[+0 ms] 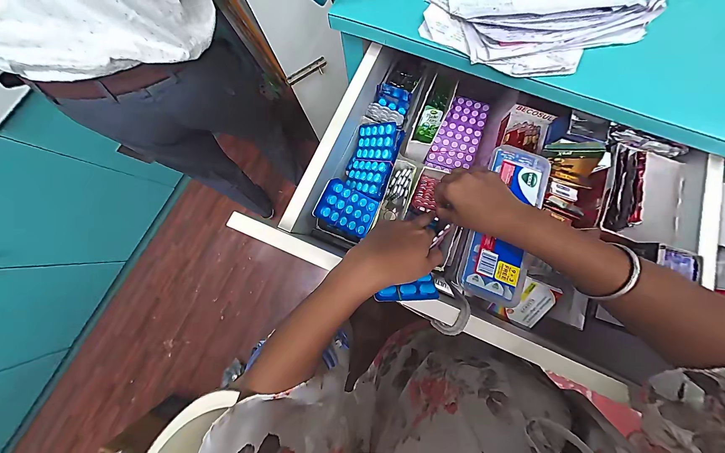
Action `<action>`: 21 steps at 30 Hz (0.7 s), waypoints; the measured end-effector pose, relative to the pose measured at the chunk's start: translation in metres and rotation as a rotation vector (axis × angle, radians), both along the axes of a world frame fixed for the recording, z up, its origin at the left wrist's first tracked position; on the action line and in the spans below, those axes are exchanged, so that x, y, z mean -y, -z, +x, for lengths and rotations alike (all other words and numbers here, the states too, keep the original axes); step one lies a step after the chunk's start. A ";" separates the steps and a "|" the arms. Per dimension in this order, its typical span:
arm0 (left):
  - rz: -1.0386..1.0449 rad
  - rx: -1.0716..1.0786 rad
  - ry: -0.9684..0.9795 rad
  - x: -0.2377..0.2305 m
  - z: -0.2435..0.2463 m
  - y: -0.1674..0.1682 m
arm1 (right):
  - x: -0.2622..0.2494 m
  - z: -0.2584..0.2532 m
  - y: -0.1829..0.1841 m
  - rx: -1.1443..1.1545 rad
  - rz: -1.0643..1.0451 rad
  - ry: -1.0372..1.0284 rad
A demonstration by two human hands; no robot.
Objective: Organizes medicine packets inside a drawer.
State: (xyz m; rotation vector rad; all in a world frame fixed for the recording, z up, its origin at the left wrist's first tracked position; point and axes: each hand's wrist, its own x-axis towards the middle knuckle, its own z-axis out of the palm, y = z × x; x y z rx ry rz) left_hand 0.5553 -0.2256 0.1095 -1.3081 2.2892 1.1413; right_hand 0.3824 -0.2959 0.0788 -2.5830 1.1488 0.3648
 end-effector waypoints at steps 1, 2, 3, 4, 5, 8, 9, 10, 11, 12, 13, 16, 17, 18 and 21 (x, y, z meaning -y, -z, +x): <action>0.000 0.005 0.001 0.000 0.000 0.000 | 0.000 0.001 0.000 -0.002 0.004 0.000; 0.000 0.009 -0.001 0.000 0.000 0.000 | 0.000 0.001 0.000 0.007 0.007 0.002; -0.006 0.010 -0.005 0.000 -0.001 0.000 | 0.000 0.001 0.001 0.028 0.014 0.003; -0.010 0.011 -0.014 0.000 -0.001 0.000 | 0.001 -0.001 0.002 0.060 0.025 0.000; -0.003 0.017 -0.022 0.000 -0.002 0.000 | 0.002 -0.003 0.003 0.092 0.038 -0.003; 0.017 0.039 -0.033 0.002 -0.003 0.000 | 0.005 -0.010 0.010 0.190 0.042 -0.016; 0.018 0.044 -0.035 0.002 -0.004 0.000 | 0.006 -0.011 0.011 0.219 0.046 -0.014; 0.018 0.048 -0.038 0.002 -0.004 0.000 | 0.007 -0.013 0.011 0.242 0.054 -0.011; 0.020 0.050 -0.044 0.002 -0.004 0.001 | 0.008 -0.014 0.011 0.266 0.063 -0.008; 0.020 0.053 -0.049 0.002 -0.004 0.001 | 0.010 -0.016 0.008 0.286 0.088 0.003; 0.018 0.059 -0.050 0.003 -0.004 0.001 | 0.013 -0.017 0.005 0.297 0.127 0.019; 0.014 0.072 -0.046 0.003 -0.006 0.001 | 0.020 -0.021 -0.002 0.303 0.191 0.022; 0.008 0.074 -0.045 0.003 -0.006 0.001 | 0.022 -0.021 -0.003 0.303 0.193 0.016; 0.002 0.073 -0.044 0.003 -0.006 0.001 | 0.022 -0.021 -0.003 0.307 0.191 0.017; 0.008 0.082 -0.047 0.003 -0.006 0.001 | 0.021 -0.020 -0.006 0.327 0.174 0.052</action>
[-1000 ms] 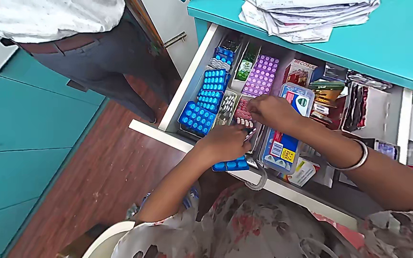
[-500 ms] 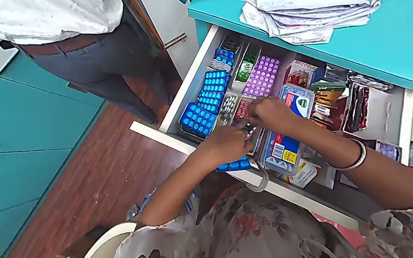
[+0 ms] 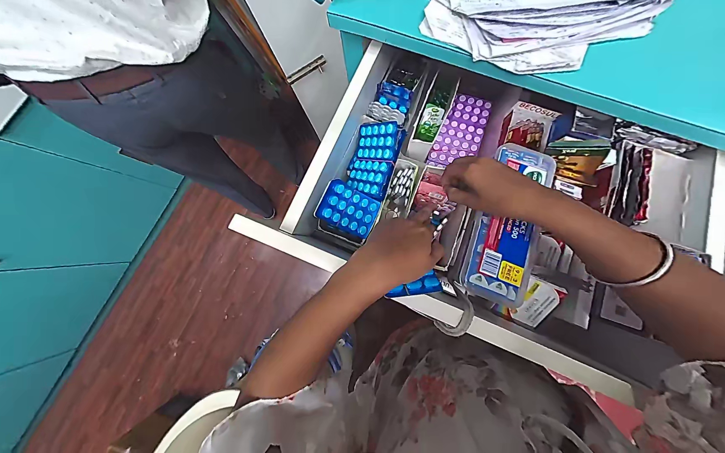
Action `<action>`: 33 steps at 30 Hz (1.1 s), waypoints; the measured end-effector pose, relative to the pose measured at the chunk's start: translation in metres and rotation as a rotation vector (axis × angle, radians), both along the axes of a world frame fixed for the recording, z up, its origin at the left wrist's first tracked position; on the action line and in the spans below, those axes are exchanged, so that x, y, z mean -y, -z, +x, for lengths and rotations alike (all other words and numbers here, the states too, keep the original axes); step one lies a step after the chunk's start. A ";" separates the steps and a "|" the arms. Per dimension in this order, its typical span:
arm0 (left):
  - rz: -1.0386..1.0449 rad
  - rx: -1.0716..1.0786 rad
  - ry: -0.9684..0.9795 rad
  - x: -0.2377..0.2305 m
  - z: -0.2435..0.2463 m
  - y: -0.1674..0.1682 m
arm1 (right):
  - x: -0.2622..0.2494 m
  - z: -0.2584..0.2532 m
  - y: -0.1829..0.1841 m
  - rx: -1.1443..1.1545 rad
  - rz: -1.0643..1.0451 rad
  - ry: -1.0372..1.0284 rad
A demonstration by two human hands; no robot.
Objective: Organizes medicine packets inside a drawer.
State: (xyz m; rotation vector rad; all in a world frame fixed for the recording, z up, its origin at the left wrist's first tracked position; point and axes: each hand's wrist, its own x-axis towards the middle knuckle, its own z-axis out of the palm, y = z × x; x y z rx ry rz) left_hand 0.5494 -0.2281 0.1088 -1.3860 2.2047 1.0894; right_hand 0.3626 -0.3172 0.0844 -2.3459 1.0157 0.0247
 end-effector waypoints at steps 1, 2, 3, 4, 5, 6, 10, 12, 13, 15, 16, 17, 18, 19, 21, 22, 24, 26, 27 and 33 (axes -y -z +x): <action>0.008 0.005 -0.005 0.000 0.000 -0.001 | 0.000 0.000 -0.001 0.009 -0.012 0.017; 0.017 0.008 -0.012 0.000 0.000 -0.001 | -0.001 0.000 -0.002 0.019 -0.020 0.038; 0.024 0.014 -0.016 0.000 0.000 -0.002 | -0.001 -0.001 -0.002 0.031 -0.031 0.056; 0.027 0.019 -0.018 0.000 0.000 -0.002 | -0.001 -0.001 -0.003 0.038 -0.043 0.070; 0.026 0.022 -0.015 0.000 0.000 -0.002 | -0.001 -0.002 -0.004 0.043 -0.043 0.083; 0.026 0.026 -0.010 0.000 0.000 -0.002 | -0.001 -0.002 -0.004 0.044 -0.045 0.091; 0.028 0.028 -0.008 0.000 -0.001 -0.001 | 0.003 -0.002 -0.002 0.039 -0.029 0.099; 0.025 0.027 -0.008 0.001 0.000 0.000 | 0.007 -0.004 0.001 0.017 -0.017 0.084; 0.023 0.027 -0.007 0.001 0.000 0.000 | 0.008 -0.004 0.002 0.017 -0.019 0.080; 0.016 0.022 -0.003 0.001 0.000 0.001 | 0.009 -0.005 0.003 0.027 -0.023 0.084; 0.015 0.020 -0.001 0.001 0.000 0.001 | 0.008 -0.005 0.004 0.034 -0.033 0.087; 0.018 0.016 -0.003 0.001 0.000 0.001 | 0.005 -0.004 0.003 0.028 -0.039 0.092; 0.021 0.007 -0.009 0.000 0.000 0.002 | -0.001 -0.001 0.000 0.009 -0.055 0.095; 0.019 -0.009 -0.016 0.000 0.002 0.002 | -0.008 0.002 -0.001 -0.023 -0.084 0.090; -0.008 -0.061 -0.033 0.001 0.005 0.001 | -0.022 0.009 -0.004 -0.092 -0.180 0.050; -0.034 -0.093 -0.049 0.000 0.007 0.000 | -0.026 0.012 -0.006 -0.124 -0.203 0.032; -0.109 -0.169 -0.114 -0.005 0.017 -0.009 | -0.027 0.013 -0.010 -0.143 -0.197 0.031; -0.182 -0.274 -0.204 -0.013 0.033 -0.022 | -0.025 0.012 -0.011 -0.152 -0.205 0.050; -0.233 -0.346 -0.254 -0.017 0.043 -0.026 | -0.027 0.014 -0.012 -0.166 -0.198 0.059; -0.334 -0.654 -0.389 -0.012 0.079 -0.022 | -0.046 0.058 -0.003 -0.507 -0.190 0.108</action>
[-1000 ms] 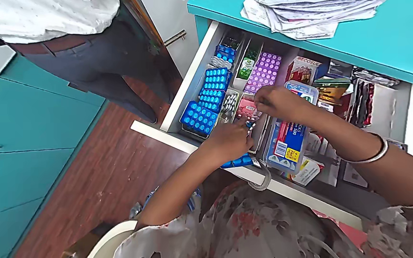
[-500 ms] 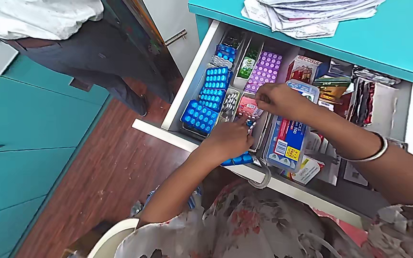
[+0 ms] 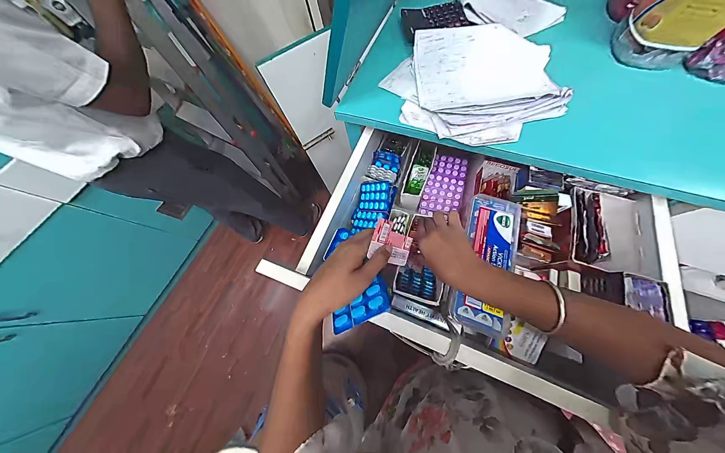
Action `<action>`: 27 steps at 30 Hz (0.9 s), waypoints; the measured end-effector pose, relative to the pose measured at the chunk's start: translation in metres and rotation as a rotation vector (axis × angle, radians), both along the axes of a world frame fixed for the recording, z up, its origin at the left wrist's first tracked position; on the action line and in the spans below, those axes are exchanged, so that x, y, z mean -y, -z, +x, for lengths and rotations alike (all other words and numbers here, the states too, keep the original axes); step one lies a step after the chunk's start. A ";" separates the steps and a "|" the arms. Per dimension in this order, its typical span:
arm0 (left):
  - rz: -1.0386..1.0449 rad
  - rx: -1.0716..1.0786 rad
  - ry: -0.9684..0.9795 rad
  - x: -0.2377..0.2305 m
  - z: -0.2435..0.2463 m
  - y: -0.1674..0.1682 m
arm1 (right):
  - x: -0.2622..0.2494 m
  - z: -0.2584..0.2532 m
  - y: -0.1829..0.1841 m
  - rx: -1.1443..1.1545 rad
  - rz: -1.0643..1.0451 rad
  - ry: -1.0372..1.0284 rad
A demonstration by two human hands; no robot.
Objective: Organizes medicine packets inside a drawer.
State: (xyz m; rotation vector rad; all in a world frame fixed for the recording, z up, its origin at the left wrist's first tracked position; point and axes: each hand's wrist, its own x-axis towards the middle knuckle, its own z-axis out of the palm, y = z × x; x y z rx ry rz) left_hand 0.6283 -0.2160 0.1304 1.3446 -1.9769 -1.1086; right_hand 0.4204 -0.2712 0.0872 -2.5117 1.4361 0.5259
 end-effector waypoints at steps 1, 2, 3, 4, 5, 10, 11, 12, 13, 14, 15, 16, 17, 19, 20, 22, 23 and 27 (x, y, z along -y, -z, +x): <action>0.007 0.002 -0.013 0.001 0.002 0.003 | 0.000 0.004 0.002 -0.042 0.017 0.003; 0.014 0.014 -0.027 0.001 0.004 0.004 | 0.001 0.007 0.002 -0.067 0.041 0.013; 0.017 0.020 -0.042 0.001 0.006 0.006 | 0.000 0.009 0.002 -0.077 0.067 0.021; 0.012 0.021 -0.056 0.000 0.007 0.007 | 0.000 0.008 0.003 -0.068 0.076 0.020; 0.014 0.021 -0.063 -0.001 0.009 0.009 | 0.000 0.006 0.005 -0.041 0.073 0.016; 0.087 0.123 -0.028 0.000 0.012 0.008 | 0.018 -0.021 -0.014 0.175 0.108 0.061; 0.118 0.157 -0.003 0.003 0.011 0.006 | 0.020 -0.032 -0.023 0.259 0.111 0.071; 0.149 0.186 0.028 0.006 0.008 0.003 | 0.021 -0.044 -0.031 0.354 0.098 0.082; 0.178 0.211 0.065 0.011 0.004 0.002 | 0.021 -0.057 -0.040 0.439 0.085 0.096; 0.197 0.227 0.102 0.016 0.000 0.002 | 0.020 -0.069 -0.048 0.525 0.066 0.112; 0.216 0.243 0.139 0.022 -0.005 0.003 | 0.020 -0.082 -0.055 0.610 0.049 0.136; 0.232 0.259 0.180 0.029 -0.011 0.005 | 0.019 -0.094 -0.062 0.679 0.043 0.176; 0.254 0.281 0.227 0.036 -0.017 0.007 | 0.018 -0.106 -0.069 0.730 0.031 0.215; 0.276 0.355 0.337 0.051 -0.030 0.010 | 0.014 -0.128 -0.078 0.803 -0.020 0.283; 0.280 0.405 0.380 0.057 -0.037 0.010 | 0.011 -0.138 -0.081 0.820 -0.050 0.307; 0.264 0.554 0.417 0.065 -0.053 0.006 | 0.003 -0.156 -0.083 0.832 -0.097 0.359; 0.238 0.629 0.412 0.066 -0.061 0.004 | -0.002 -0.165 -0.082 0.834 -0.123 0.377; 0.133 0.840 0.431 0.059 -0.092 0.007 | -0.023 -0.197 -0.072 0.856 -0.219 0.442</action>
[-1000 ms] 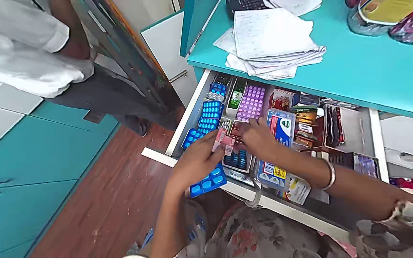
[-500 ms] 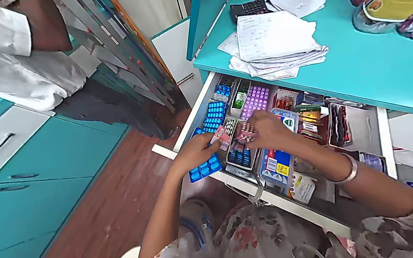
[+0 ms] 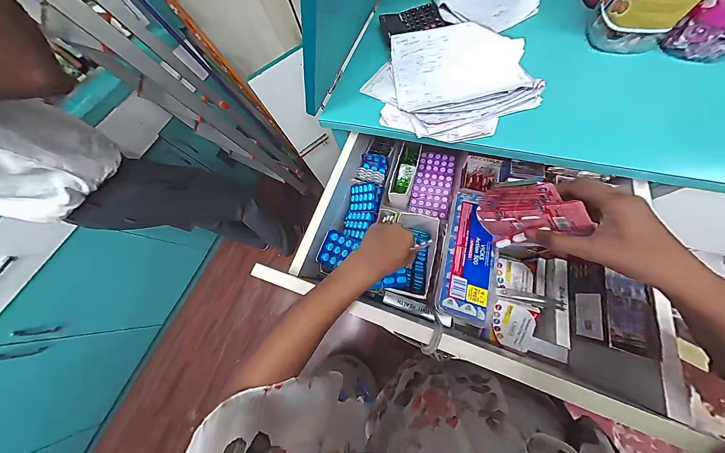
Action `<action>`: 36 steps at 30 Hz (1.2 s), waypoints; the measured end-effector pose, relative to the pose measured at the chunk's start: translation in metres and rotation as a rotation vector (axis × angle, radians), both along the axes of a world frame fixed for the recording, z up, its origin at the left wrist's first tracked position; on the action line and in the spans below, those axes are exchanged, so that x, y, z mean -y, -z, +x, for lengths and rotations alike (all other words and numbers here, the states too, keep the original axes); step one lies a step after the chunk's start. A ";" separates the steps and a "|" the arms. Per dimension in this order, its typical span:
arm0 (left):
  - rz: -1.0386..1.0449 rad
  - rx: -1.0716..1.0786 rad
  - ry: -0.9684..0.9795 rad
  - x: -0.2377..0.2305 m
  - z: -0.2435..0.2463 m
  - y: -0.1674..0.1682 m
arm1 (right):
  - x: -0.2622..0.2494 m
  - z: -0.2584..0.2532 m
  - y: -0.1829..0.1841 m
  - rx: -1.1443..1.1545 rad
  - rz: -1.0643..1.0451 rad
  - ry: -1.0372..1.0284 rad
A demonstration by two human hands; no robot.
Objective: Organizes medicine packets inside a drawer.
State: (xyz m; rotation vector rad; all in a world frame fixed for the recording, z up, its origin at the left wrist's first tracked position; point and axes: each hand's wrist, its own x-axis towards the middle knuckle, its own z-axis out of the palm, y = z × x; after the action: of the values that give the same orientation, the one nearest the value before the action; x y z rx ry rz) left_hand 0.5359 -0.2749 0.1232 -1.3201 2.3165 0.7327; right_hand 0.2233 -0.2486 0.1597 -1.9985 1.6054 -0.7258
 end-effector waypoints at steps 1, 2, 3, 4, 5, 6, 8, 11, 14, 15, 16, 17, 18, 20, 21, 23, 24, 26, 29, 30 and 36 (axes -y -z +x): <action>-0.003 0.023 0.020 0.000 -0.004 0.002 | -0.005 -0.007 0.002 0.006 -0.002 0.026; 0.004 0.040 0.034 0.002 -0.006 0.004 | -0.010 -0.013 0.003 0.021 0.004 0.053; 0.007 0.042 0.039 0.005 -0.006 0.005 | -0.015 -0.019 0.005 0.035 0.015 0.084; 0.003 0.031 0.036 0.008 -0.004 0.007 | -0.019 -0.023 0.006 0.049 0.033 0.113; -0.007 0.012 0.033 0.010 -0.001 0.009 | -0.023 -0.027 0.006 0.066 0.057 0.137; -0.013 -0.014 0.025 0.011 0.002 0.011 | -0.026 -0.028 0.006 0.090 0.086 0.153; -0.011 -0.100 -0.014 0.013 0.012 0.008 | -0.027 -0.023 0.006 0.161 0.140 0.134; 0.001 -0.333 -0.172 0.012 0.037 0.000 | -0.019 0.009 0.005 0.232 0.177 0.030; -0.039 -0.659 -0.435 -0.001 0.073 -0.006 | -0.002 0.056 0.012 0.253 0.165 -0.133; -0.034 -0.749 -0.535 -0.007 0.083 -0.008 | 0.004 0.072 0.018 0.212 0.137 -0.182; -0.016 -0.824 -0.624 -0.014 0.092 -0.010 | 0.011 0.086 0.023 0.136 0.109 -0.232; 0.003 -0.883 -0.700 -0.021 0.099 -0.010 | 0.018 0.097 0.028 0.037 0.113 -0.275; 0.027 -0.923 -0.762 -0.028 0.103 -0.010 | 0.023 0.106 0.033 -0.069 0.130 -0.311; 0.070 -0.967 -0.832 -0.041 0.107 -0.010 | 0.030 0.124 0.037 -0.275 0.171 -0.355; 0.090 -0.976 -0.847 -0.047 0.109 -0.010 | 0.032 0.132 0.038 -0.359 0.187 -0.378; 0.130 -1.003 -0.860 -0.057 0.112 -0.009 | 0.035 0.143 0.038 -0.478 0.194 -0.424; 0.145 -1.023 -0.860 -0.061 0.112 -0.007 | 0.037 0.148 0.036 -0.529 0.200 -0.446; 0.174 -1.056 -0.843 -0.065 0.114 -0.005 | 0.040 0.156 0.031 -0.598 0.219 -0.478; 0.172 -1.081 -0.831 -0.066 0.115 -0.001 | 0.041 0.165 0.026 -0.650 0.238 -0.499; 0.172 -1.085 -0.826 -0.066 0.115 -0.001 | 0.039 0.167 0.024 -0.662 0.249 -0.492; 0.169 -1.126 -0.812 -0.063 0.119 0.003 | 0.004 0.155 0.021 -0.598 0.091 -0.481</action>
State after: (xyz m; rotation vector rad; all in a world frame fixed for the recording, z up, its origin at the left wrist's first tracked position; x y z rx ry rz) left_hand 0.6548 -0.2115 0.1201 -2.1171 2.1746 2.3599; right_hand 0.3787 -0.2523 0.1387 -2.5367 1.3038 0.1409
